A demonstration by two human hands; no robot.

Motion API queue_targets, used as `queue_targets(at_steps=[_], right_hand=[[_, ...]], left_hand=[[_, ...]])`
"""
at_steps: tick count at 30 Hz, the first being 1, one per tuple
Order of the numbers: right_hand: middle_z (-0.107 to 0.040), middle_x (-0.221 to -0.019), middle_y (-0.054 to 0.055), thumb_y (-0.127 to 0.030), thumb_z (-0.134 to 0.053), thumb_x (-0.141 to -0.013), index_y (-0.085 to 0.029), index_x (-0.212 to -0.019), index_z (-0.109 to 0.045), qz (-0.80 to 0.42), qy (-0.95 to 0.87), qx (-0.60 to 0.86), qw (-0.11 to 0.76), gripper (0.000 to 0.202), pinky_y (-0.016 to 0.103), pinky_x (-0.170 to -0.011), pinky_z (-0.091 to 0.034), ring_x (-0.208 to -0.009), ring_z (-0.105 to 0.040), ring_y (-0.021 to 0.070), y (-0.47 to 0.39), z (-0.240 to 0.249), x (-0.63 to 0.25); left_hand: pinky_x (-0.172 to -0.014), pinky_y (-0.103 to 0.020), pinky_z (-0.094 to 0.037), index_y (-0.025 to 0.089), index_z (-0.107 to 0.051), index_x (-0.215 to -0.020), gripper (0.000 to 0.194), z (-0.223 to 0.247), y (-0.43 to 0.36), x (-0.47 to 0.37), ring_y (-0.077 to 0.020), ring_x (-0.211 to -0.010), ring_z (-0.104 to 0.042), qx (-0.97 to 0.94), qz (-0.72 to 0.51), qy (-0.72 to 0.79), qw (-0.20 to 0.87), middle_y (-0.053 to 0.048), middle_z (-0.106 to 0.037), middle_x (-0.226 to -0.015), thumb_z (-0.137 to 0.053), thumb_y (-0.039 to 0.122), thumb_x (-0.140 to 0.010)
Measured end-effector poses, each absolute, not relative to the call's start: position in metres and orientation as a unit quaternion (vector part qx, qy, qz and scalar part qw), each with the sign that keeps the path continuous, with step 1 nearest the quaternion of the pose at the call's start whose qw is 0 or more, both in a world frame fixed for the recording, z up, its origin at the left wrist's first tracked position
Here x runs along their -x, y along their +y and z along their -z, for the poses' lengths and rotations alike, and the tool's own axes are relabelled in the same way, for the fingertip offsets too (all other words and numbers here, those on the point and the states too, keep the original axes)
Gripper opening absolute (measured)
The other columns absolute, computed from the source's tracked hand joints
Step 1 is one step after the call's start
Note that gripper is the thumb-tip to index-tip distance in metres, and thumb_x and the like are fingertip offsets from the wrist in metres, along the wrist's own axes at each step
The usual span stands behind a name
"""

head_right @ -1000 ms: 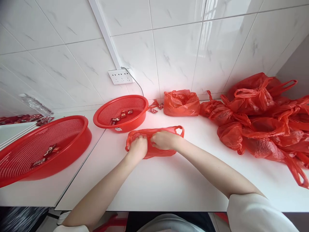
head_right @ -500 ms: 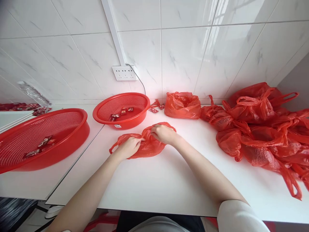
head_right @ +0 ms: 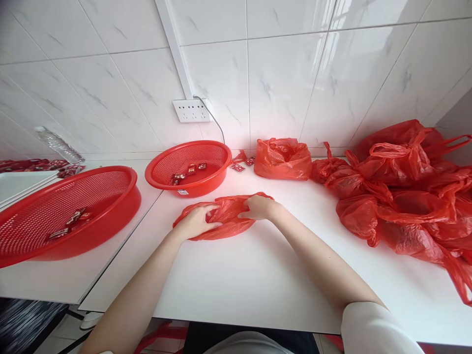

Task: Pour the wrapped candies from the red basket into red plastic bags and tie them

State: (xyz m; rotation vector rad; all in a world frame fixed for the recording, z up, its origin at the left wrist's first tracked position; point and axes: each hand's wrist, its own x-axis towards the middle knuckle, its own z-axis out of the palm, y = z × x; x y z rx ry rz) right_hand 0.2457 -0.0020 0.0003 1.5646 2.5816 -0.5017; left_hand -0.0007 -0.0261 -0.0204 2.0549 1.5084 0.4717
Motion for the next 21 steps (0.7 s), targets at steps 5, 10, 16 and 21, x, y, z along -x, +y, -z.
queue_targets(at_steps=[5,10,16,21], right_hand=[[-0.067,-0.092,0.007,-0.034,-0.048,-0.092,-0.019,-0.080,-0.063,0.139,0.849,-0.511,-0.002,0.025,0.024,-0.054,-0.034,-0.083,-0.062,0.0180,-0.013,-0.016,-0.244],[-0.068,-0.091,0.008,-0.029,-0.049,-0.093,-0.020,-0.088,-0.063,0.126,0.885,-0.446,-0.049,0.017,0.025,-0.063,-0.038,-0.089,-0.061,0.0194,-0.017,-0.016,-0.238],[-0.068,-0.079,0.005,-0.023,-0.048,-0.093,-0.018,-0.082,-0.065,0.143,0.922,-0.337,-0.126,0.021,0.027,-0.068,-0.041,-0.076,-0.060,0.0167,-0.022,-0.018,-0.231],[-0.071,-0.090,0.001,-0.026,-0.050,-0.092,-0.018,-0.094,-0.068,0.269,0.902,-0.235,-0.243,0.020,0.023,-0.070,-0.045,-0.075,-0.061,0.0119,-0.028,-0.062,-0.217]], left_hand=[[-0.066,-0.025,-0.055,0.015,-0.072,-0.089,0.053,0.006,-0.019,0.002,-0.0173,-0.076,-0.066,-0.500,-0.449,0.468,0.573,-0.010,-0.071,-0.089,-0.059,0.065,-0.076],[-0.055,-0.020,-0.057,0.001,-0.062,-0.111,0.084,-0.002,-0.005,0.025,-0.0170,-0.064,-0.068,-0.187,-0.530,0.421,0.712,-0.021,-0.069,-0.091,-0.047,0.077,-0.076],[-0.061,-0.021,-0.060,0.005,-0.052,-0.116,0.038,-0.004,0.005,0.037,-0.0279,-0.096,-0.071,-0.132,-0.614,0.412,0.660,-0.023,-0.067,-0.106,-0.056,0.027,-0.085],[-0.064,-0.025,-0.062,0.009,-0.060,-0.098,0.024,0.009,0.014,0.033,-0.0235,-0.088,-0.072,-0.159,-0.611,0.404,0.662,-0.015,-0.071,-0.095,-0.048,0.007,-0.078]])
